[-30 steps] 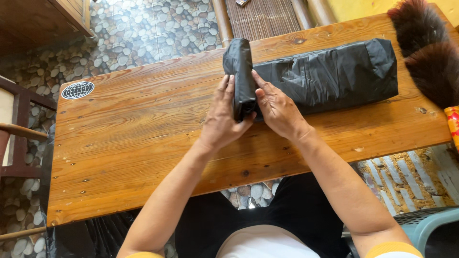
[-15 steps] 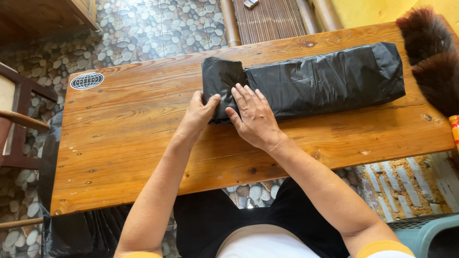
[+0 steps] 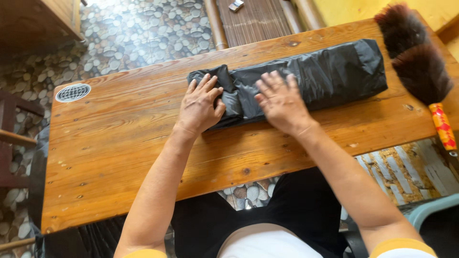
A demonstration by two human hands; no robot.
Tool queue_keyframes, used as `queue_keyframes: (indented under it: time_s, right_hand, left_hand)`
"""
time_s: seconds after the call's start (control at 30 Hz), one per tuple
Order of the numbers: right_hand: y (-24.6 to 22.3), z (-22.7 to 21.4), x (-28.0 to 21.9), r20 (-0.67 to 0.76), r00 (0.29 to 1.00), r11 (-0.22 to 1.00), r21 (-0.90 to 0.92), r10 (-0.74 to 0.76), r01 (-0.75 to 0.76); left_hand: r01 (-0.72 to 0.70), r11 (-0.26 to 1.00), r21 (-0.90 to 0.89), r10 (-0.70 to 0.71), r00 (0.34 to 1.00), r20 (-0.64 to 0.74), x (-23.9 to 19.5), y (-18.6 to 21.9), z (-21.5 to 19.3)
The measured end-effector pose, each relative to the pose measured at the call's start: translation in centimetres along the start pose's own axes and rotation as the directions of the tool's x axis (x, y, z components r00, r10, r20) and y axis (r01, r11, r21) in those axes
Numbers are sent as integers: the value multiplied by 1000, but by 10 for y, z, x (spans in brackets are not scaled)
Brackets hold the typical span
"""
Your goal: The person folds a large black plastic bag on a wooden table, smoothing it with a brush and folding it into a compact square. They then place the folded bag into a smaller black pouch and secure it with a blue plastic clip.
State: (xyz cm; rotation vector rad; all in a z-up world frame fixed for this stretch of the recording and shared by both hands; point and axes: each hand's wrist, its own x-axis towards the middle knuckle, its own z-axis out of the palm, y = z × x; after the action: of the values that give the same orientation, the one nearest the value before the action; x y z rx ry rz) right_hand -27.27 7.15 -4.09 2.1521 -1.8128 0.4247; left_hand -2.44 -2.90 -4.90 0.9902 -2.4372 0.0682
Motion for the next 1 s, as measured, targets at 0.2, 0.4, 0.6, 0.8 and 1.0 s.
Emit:
queue_keyframes:
  time_s: [0.2, 0.4, 0.6, 0.8, 1.0]
  right_hand:
    - [126, 1, -44, 10, 975, 974, -44, 223, -223]
    - [150, -35, -68, -490, 793, 907, -14, 361, -421]
    - [167, 10, -122, 100, 203, -1, 900, 974, -436]
    - [149, 5, -105, 379, 304, -299, 913, 874, -276]
    - [129, -25, -68, 404, 254, -262, 854, 879, -450]
  left_hand:
    - [-83, 996, 16, 83, 996, 25, 8, 3, 6]
    - [-89, 996, -19, 91, 979, 184, 26, 15, -17]
    - [-10, 999, -41, 14, 996, 84, 12, 7, -1]
    - [6, 998, -61, 1, 995, 104, 12, 8, -3]
    - [42, 996, -82, -33, 993, 116, 9, 5, 0]
